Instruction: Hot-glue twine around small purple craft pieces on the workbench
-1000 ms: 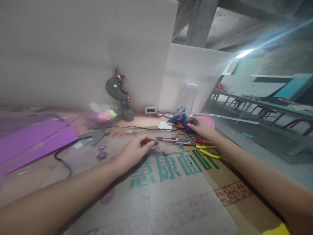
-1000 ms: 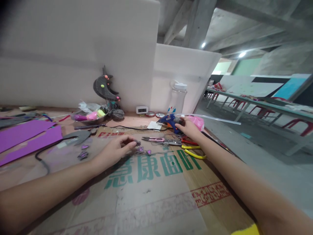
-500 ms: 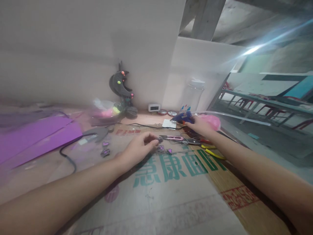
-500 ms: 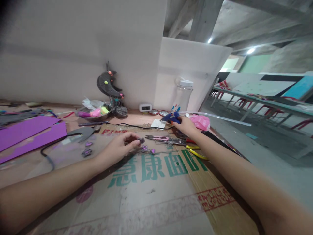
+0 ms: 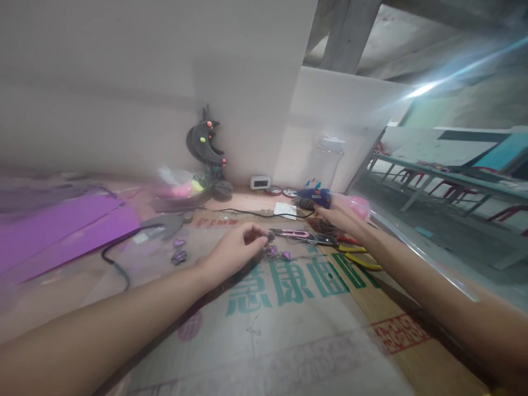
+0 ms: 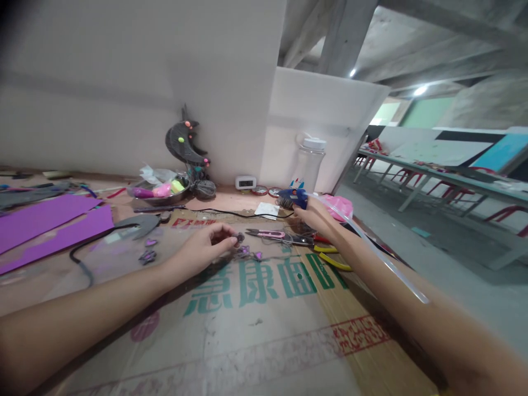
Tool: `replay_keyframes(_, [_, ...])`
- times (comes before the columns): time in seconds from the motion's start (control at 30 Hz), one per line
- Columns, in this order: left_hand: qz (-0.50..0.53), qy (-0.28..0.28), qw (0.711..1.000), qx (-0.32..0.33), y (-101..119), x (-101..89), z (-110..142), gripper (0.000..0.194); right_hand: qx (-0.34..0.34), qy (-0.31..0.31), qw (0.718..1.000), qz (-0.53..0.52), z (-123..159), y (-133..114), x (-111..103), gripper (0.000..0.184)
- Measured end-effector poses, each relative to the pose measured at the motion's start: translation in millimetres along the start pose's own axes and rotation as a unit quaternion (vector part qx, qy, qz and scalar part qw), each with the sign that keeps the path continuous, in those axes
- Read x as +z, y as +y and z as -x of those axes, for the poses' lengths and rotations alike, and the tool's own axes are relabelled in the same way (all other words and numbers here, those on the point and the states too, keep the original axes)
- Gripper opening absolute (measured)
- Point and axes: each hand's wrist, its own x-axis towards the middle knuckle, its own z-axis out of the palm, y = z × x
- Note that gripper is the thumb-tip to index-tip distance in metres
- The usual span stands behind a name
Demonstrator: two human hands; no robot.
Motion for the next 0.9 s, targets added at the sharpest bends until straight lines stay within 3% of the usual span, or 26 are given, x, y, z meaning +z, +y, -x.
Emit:
replay_keyframes(0.27, [0.000, -0.006, 1.000, 0.000, -2, 0.8, -1, 0.015, 0.020, -0.049, 0.994, -0.098, 10, -15, -7, 0.024])
replay_keyframes(0.5, [-0.010, -0.003, 1.000, 0.009, -2, 0.1, -1, 0.017, -0.003, -0.030, 0.987, -0.155, 19, -20, -7, 0.022])
replay_keyframes(0.73, [-0.035, 0.024, 0.999, 0.019, -4, -2.0, -2, 0.020, -0.026, -0.062, 0.975, -0.212, 63, -31, 5, 0.040])
replay_keyframes(0.9, [-0.052, 0.024, 0.998, -0.001, -1, -2.1, -1, 0.019, -0.061, -0.081, 0.968, -0.228, 86, -30, 16, 0.036])
